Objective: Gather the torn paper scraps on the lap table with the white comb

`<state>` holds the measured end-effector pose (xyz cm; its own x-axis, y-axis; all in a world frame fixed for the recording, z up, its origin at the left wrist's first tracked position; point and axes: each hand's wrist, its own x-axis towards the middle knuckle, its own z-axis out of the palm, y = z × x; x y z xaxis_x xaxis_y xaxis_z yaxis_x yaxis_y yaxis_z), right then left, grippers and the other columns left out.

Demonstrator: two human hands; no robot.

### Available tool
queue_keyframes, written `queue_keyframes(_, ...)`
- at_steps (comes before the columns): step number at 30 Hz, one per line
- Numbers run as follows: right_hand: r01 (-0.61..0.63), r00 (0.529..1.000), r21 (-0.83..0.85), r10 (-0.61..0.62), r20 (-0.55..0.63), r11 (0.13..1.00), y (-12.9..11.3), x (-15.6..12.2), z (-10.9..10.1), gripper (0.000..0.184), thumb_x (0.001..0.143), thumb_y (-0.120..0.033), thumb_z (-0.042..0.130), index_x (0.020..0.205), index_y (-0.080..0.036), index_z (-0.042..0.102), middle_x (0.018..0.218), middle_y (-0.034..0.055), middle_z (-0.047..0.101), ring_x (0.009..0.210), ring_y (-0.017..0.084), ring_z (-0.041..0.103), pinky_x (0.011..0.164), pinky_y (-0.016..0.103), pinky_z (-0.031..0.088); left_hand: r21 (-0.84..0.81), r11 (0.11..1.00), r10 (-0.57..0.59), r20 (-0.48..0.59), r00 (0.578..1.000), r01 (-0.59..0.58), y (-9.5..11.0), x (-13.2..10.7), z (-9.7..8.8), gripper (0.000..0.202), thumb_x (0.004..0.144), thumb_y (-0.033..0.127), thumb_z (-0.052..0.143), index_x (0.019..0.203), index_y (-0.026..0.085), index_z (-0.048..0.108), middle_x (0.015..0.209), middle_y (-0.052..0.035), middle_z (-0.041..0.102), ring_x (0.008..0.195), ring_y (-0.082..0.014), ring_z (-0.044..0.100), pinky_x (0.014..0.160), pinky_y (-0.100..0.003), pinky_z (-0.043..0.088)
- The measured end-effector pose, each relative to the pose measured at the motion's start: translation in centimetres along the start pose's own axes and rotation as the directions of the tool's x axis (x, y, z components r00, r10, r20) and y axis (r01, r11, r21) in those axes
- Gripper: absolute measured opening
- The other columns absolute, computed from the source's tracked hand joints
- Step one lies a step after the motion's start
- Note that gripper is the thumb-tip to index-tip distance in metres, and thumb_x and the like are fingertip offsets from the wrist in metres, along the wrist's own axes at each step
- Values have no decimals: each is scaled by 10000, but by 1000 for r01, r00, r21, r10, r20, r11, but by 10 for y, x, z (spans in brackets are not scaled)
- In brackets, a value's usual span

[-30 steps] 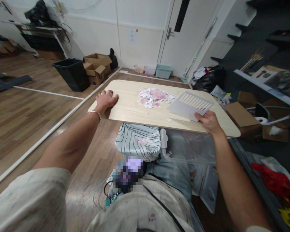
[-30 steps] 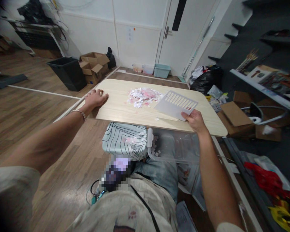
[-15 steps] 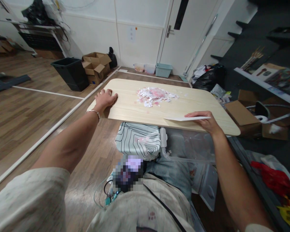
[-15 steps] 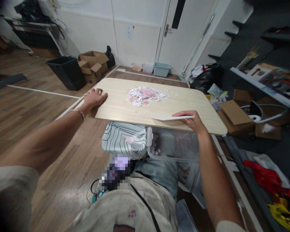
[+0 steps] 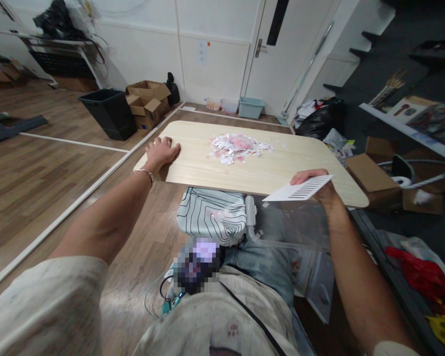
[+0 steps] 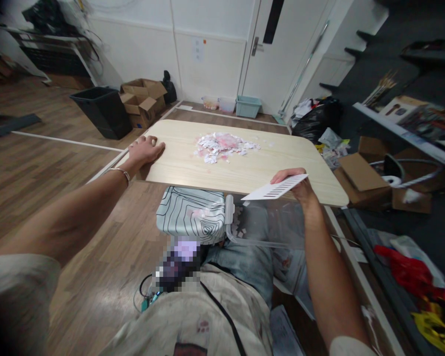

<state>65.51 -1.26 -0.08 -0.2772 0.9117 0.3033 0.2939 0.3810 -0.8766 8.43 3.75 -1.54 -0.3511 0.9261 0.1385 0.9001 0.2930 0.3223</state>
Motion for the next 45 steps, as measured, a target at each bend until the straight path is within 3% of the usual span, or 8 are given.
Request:
queue_keyframes(11, 0, 1000, 10, 0, 5, 1000, -1, -1, -4, 811, 480, -1095, 949, 563, -330, 691, 622, 108, 704, 657, 319, 662, 707, 512, 585, -26, 1000, 12, -9, 1000, -12, -4, 4, 4, 921, 994, 726, 409, 1703, 192, 655, 1768, -312, 600, 1628, -614, 526, 1340, -768, 409)
queue_keyframes(19, 39, 968, 4, -37, -246, 999, 2, -1, 2, 903, 417, -1163, 873, 557, -344, 521, 598, 44, 559, 615, 250, 523, 602, 410, 424, -19, 1000, 4, 0, 1000, -4, -2, 4, 3, 918, 1003, 719, 406, 1711, 185, 644, 1793, -315, 577, 1628, -606, 530, 1344, -755, 408)
queue_keyframes(22, 62, 957, 20, -53, -284, 998, 7, -1, 2, 874, 509, -1121, 887, 568, -341, 496, 562, 31, 517, 578, 237, 487, 589, 412, 397, -26, 1000, -1, -4, 1000, 1, -2, 4, 3, 904, 1002, 718, 414, 1708, 202, 648, 1788, -315, 582, 1625, -609, 534, 1341, -767, 404)
queue_keyframes(28, 78, 942, 61, -53, -332, 995, 22, 1, -2, 701, 660, -874, 965, 578, -340, 518, 570, 40, 541, 582, 245, 518, 565, 414, 434, -33, 999, 5, -2, 1000, -5, -3, 5, 3, 910, 997, 726, 420, 1707, 207, 651, 1778, -310, 591, 1634, -620, 519, 1345, -784, 398)
queue_keyframes(34, -59, 913, 63, 80, -399, 996, 35, 9, -9, 539, 568, -514, 1011, 637, -332, 508, 630, 8, 558, 613, 229, 519, 520, 391, 481, -15, 1000, 2, 6, 1000, -2, -2, 3, 2, 921, 1004, 728, 405, 1728, 206, 632, 1785, -302, 582, 1641, -615, 511, 1346, -771, 405)
queue_keyframes(37, -66, 916, 75, 91, -391, 995, 39, 10, -11, 521, 583, -503, 1017, 669, -349, 528, 641, 12, 572, 633, 254, 563, 578, 433, 569, -10, 1000, 3, 7, 1000, -3, -2, 3, 1, 934, 1003, 730, 396, 1726, 188, 633, 1791, -309, 575, 1636, -609, 519, 1353, -758, 405)
queue_keyframes(40, -61, 925, 116, 100, -367, 991, 38, 8, -10, 446, 597, -508, 1022, 739, -345, 632, 723, 21, 702, 717, 282, 688, 726, 472, 670, -11, 1000, 3, 2, 1000, -3, -2, 3, 1, 927, 1005, 727, 396, 1720, 189, 636, 1792, -314, 575, 1634, -613, 519, 1347, -765, 405)
queue_keyframes(45, -51, 936, 146, 98, -338, 988, 32, 5, -2, 478, 621, -554, 1062, 920, -297, 791, 899, 41, 856, 919, 312, 841, 907, 465, 720, -6, 1000, 4, 10, 1000, -4, -2, 3, 1, 940, 1005, 725, 385, 1726, 175, 632, 1801, -310, 571, 1639, -601, 524, 1357, -744, 406)
